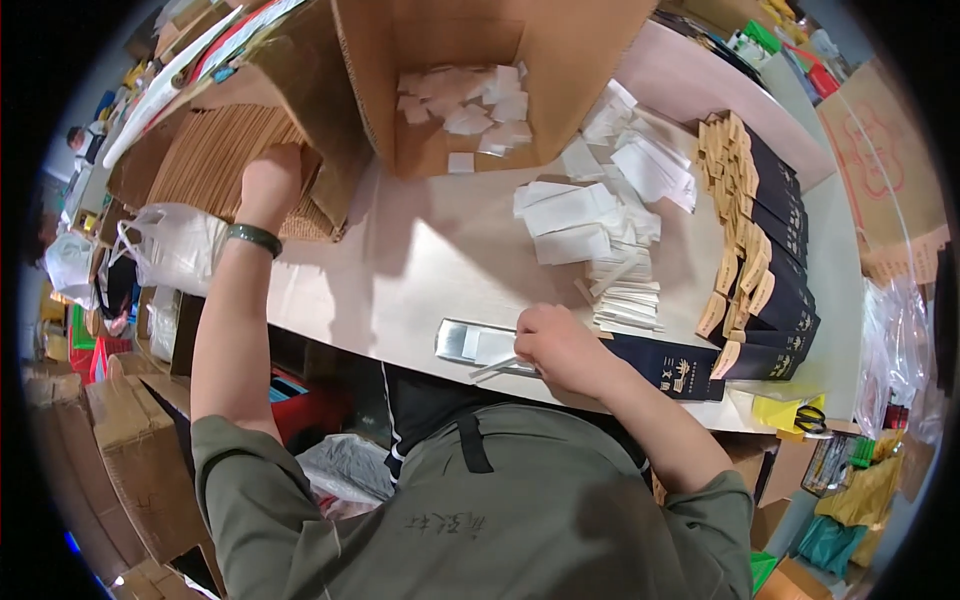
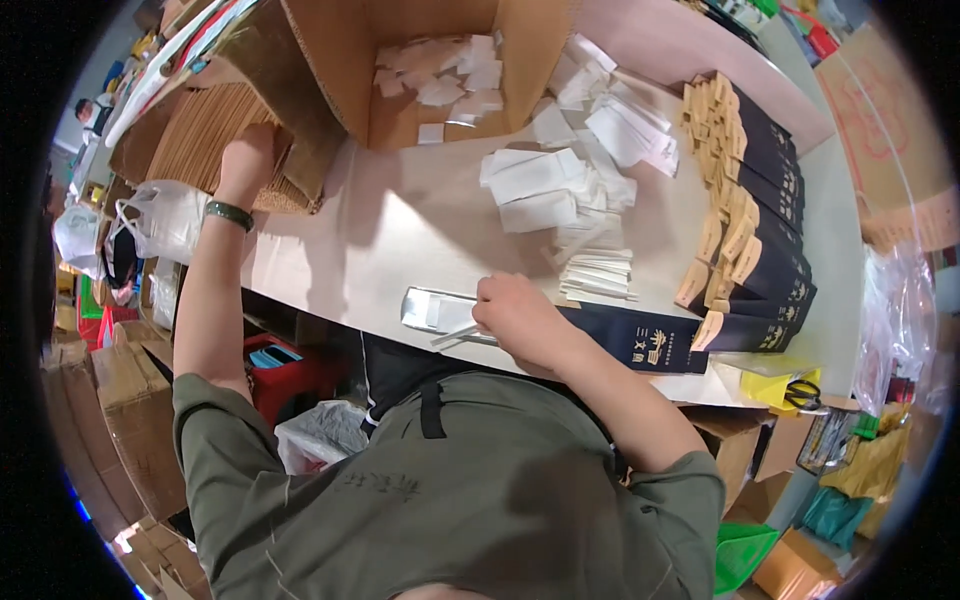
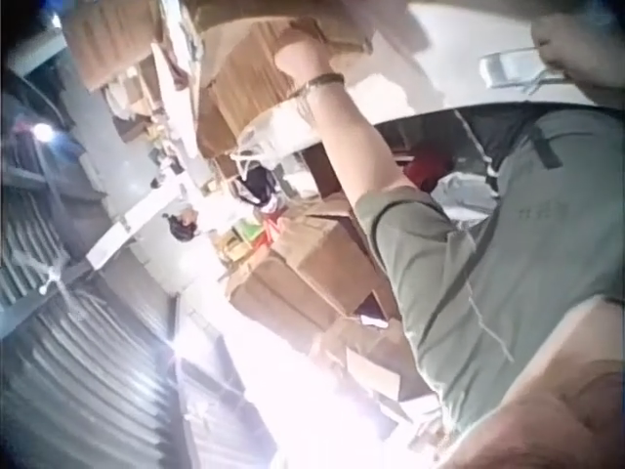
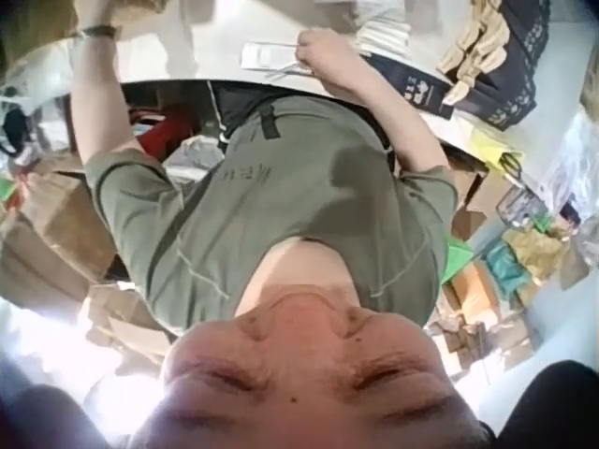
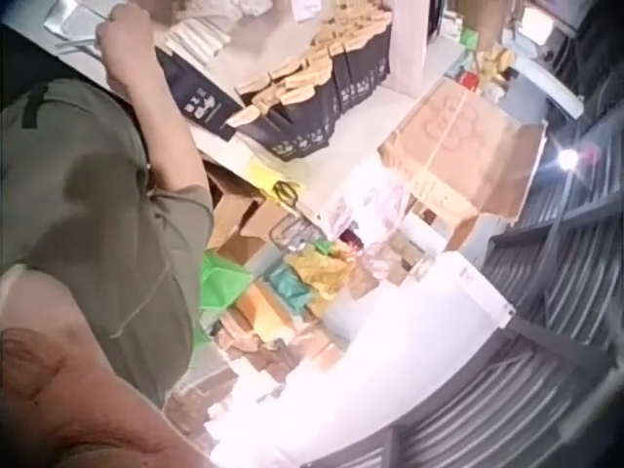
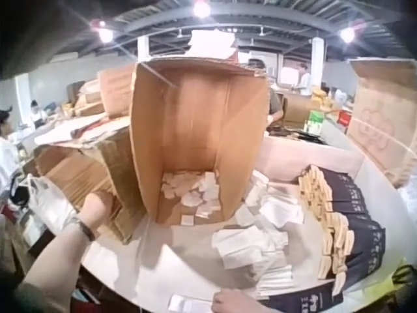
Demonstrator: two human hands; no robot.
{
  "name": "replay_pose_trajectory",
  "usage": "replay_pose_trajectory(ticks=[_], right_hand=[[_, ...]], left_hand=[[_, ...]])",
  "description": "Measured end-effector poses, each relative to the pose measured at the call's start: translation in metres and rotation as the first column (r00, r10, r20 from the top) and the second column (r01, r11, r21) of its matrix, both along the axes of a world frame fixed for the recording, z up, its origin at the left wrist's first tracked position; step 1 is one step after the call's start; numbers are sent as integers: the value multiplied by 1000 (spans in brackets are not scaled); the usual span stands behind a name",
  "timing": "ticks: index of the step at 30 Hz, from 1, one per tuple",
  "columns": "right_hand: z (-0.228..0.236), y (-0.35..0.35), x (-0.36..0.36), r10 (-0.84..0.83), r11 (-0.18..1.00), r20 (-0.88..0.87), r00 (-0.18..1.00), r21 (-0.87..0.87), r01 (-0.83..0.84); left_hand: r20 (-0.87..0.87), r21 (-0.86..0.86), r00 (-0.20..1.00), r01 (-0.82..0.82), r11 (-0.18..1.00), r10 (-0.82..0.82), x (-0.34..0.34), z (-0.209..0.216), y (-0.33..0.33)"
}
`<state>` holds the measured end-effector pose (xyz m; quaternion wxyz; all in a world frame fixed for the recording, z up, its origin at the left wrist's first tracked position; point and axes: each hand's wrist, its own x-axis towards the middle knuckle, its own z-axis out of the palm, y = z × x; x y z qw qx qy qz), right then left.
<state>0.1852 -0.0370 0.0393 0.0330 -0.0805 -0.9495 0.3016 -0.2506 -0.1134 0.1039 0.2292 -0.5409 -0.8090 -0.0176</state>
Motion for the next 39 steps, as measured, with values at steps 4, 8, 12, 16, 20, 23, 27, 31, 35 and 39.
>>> replay_pose_trajectory(ticks=[4, 8, 12, 16, 20, 23, 27, 31, 35, 39], right_hand=[[0, -13, 10, -236, 961, -111, 965, -171, 216], [-25, -25, 18, -456, 862, 7, 890, -244, 444], [-18, -39, 23, -485, 874, -197, 852, -82, 478], [-1, -29, 54, -374, 924, -225, 900, -15, 381], [-14, -23, 64, -280, 948, -199, 939, 97, 303], [-21, -36, 50, -233, 968, -230, 945, 43, 249], [-22, -39, 59, -327, 935, -153, 933, 87, 343], [-13, -46, 63, -379, 915, -117, 918, 98, 391], [-19, -41, 60, -320, 935, -121, 940, 119, 334], [-22, -40, 58, -327, 929, -144, 934, 133, 345]], left_hand=[[22, 44, 995, -95, 994, 94, 4, 24, -20], [670, 595, 707, -329, 733, -227, 57, -7, -67], [904, 416, 242, -309, 855, -352, 147, -62, -127], [990, 141, -35, 89, 986, -138, 189, -53, -98], [997, -34, 77, 205, 978, 18, 182, -65, -78], [908, -21, 399, 351, 936, -129, 230, -80, -64], [880, 306, 199, 458, 835, -432, 300, -102, -34], [701, 428, 526, 230, 874, -482, 290, -98, -51], [820, 134, 555, 53, 990, -140, 299, -87, -49], [728, 271, 656, -10, 963, -198, 310, -84, -45]])
